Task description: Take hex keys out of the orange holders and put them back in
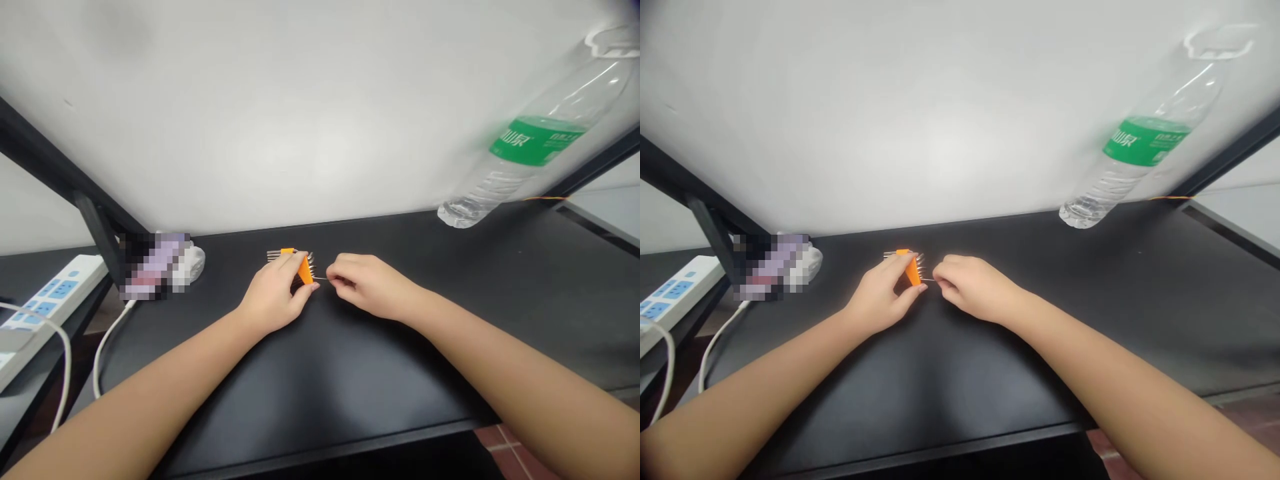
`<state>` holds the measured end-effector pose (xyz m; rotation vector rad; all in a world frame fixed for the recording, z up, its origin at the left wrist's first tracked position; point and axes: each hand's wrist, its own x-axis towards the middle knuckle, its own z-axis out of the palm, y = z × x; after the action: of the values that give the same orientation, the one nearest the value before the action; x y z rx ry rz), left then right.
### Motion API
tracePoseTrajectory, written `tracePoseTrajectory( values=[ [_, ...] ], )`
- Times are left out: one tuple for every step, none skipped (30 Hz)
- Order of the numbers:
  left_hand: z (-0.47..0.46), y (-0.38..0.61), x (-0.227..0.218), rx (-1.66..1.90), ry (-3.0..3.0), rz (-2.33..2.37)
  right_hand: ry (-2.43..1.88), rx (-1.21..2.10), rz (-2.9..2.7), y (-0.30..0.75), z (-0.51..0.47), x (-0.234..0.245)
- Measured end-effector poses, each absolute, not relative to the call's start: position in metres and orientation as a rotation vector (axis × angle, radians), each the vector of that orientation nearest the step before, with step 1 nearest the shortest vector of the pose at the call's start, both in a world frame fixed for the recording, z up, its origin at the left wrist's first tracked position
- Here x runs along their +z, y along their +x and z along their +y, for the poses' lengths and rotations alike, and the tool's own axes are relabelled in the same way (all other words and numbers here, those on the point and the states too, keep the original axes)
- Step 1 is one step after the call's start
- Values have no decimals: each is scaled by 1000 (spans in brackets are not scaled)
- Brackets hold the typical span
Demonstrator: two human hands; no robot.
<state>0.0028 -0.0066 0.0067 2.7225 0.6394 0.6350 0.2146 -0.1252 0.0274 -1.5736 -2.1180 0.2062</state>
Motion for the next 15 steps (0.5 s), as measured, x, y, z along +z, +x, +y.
tracePoseTrajectory(
  values=[
    [-7, 3, 7, 634, 2725, 639, -1572, 202, -2124, 215, -125, 28],
    [-7, 3, 6, 638, 2727, 638, -1570, 199, -2133, 215, -126, 28],
    [-6, 3, 6, 642, 2729, 637, -1568, 196, -2143, 215, -126, 28],
    [-6, 3, 6, 642, 2731, 635, -1567, 189, -2154, 215, -126, 29],
    [-6, 3, 6, 641, 2732, 635, -1568, 181, -2164, 216, -126, 29],
    [-6, 3, 6, 638, 2734, 635, -1572, 172, -2173, 216, -127, 29],
    [-7, 3, 6, 635, 2734, 635, -1575, 161, -2183, 217, -127, 29],
    [-7, 3, 6, 629, 2735, 636, -1578, 148, -2192, 217, -128, 29],
    [-7, 3, 7, 620, 2738, 637, -1579, 133, -2202, 218, -128, 30],
    [-7, 3, 7, 612, 2741, 639, -1576, 121, -2213, 218, -129, 30],
    [-7, 3, 7, 600, 2746, 642, -1570, 110, -2222, 218, -130, 31],
    [-7, 3, 7, 587, 2751, 645, -1562, 101, -2231, 218, -131, 32],
    [-7, 4, 8, 578, 2754, 649, -1556, 94, -2238, 218, -131, 32],
    [-8, 4, 8, 575, 2756, 651, -1554, 88, -2246, 218, -132, 33],
    [-8, 3, 8, 579, 2755, 650, -1554, 81, -2253, 217, -132, 33]
  ],
)
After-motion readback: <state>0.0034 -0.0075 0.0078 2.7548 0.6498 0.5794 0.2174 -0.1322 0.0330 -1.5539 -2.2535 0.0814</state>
